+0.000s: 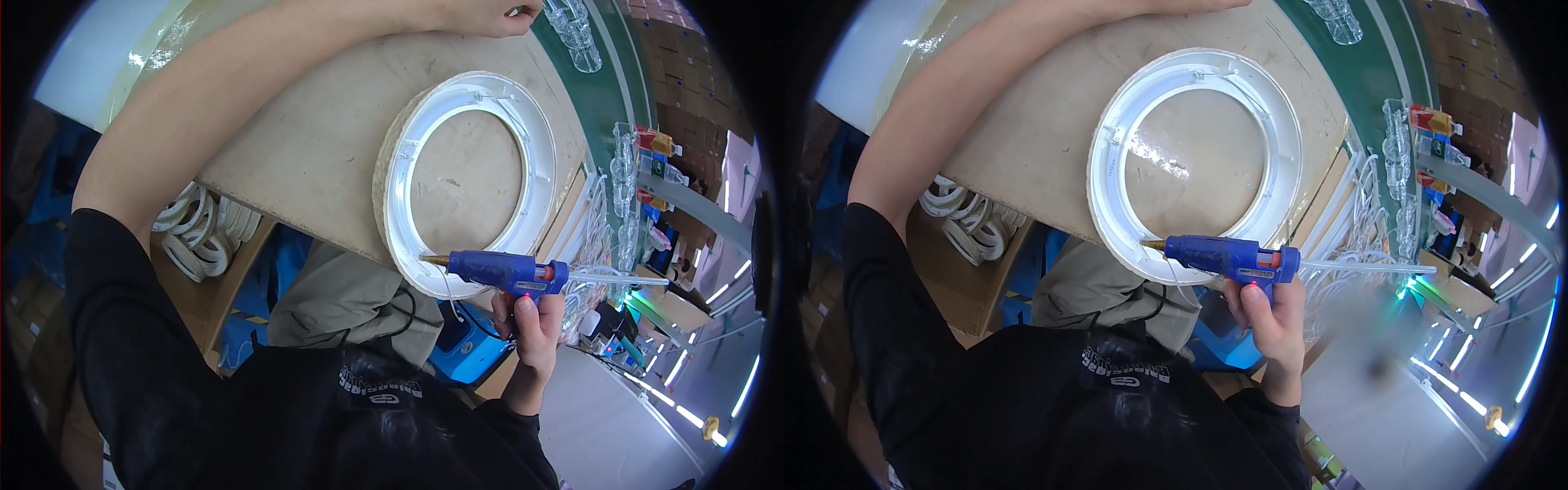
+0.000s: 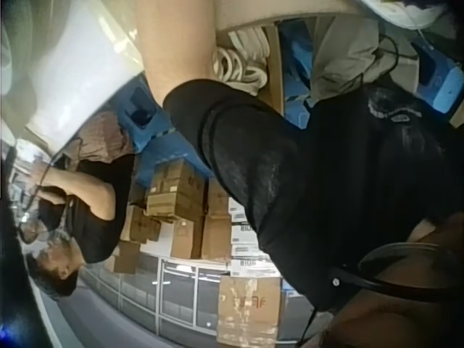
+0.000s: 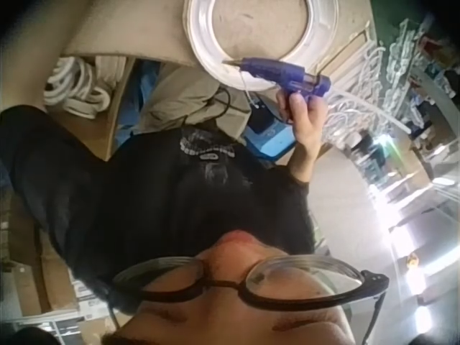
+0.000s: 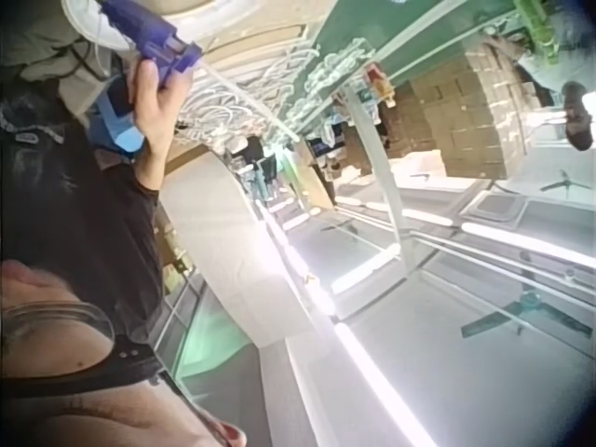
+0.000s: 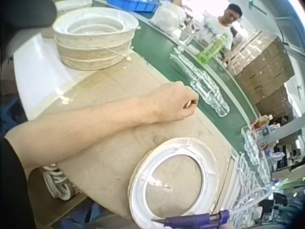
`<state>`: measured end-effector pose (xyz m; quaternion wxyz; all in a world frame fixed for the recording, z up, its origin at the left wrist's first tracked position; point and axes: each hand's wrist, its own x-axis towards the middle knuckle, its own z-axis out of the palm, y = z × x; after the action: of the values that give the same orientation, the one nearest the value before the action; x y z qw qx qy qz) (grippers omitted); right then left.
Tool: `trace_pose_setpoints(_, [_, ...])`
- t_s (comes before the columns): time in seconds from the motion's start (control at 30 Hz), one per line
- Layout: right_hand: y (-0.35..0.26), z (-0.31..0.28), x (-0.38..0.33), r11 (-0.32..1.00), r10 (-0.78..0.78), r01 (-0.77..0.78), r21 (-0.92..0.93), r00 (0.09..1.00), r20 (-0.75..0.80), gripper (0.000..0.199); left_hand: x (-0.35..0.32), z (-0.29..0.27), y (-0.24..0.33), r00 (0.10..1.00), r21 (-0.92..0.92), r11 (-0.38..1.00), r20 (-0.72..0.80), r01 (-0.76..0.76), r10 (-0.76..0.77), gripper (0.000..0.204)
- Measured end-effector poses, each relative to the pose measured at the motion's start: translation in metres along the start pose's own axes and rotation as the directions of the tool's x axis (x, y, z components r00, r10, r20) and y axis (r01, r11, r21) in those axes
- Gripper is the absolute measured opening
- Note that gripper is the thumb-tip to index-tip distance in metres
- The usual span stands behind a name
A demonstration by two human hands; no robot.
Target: The worker is assembling circular lighting fixtures by applying hot glue to plastic frames and installing LED wiring.
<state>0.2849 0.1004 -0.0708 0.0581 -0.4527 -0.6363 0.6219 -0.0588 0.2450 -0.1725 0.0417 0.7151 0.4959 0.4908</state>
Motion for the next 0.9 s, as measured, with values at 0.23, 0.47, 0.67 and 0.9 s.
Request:
trace_pose_setpoints(0.23, [-0.0021,0.0027,0.0007,1.0,0.004,-0.003,0.014,1.0,-0.015,0.038,0.0003,-0.0025,0.001,1.0,-0.015,1.0,0.021,0.01,-0.01,0.016])
trace_pose_setpoints(0.47, [-0.0043,0.0056,0.0019,0.998,0.026,-0.023,0.05,0.998,-0.055,0.038,-0.0009,-0.0014,0.0,1.0,-0.003,1.0,0.018,0.009,-0.009,0.016])
trace_pose_setpoints(0.67, [-0.0019,0.0037,0.0042,1.0,-0.006,0.006,0.023,1.0,-0.011,0.037,-0.0009,-0.0009,-0.0019,1.0,-0.004,1.0,-0.005,-0.01,0.01,0.016])
trace_pose_setpoints(0.9, [-0.0037,0.0064,0.0049,1.0,0.004,-0.003,0.025,0.999,-0.036,0.035,-0.0001,-0.0009,-0.0003,1.0,-0.014,1.0,0.002,0.005,-0.005,0.016])
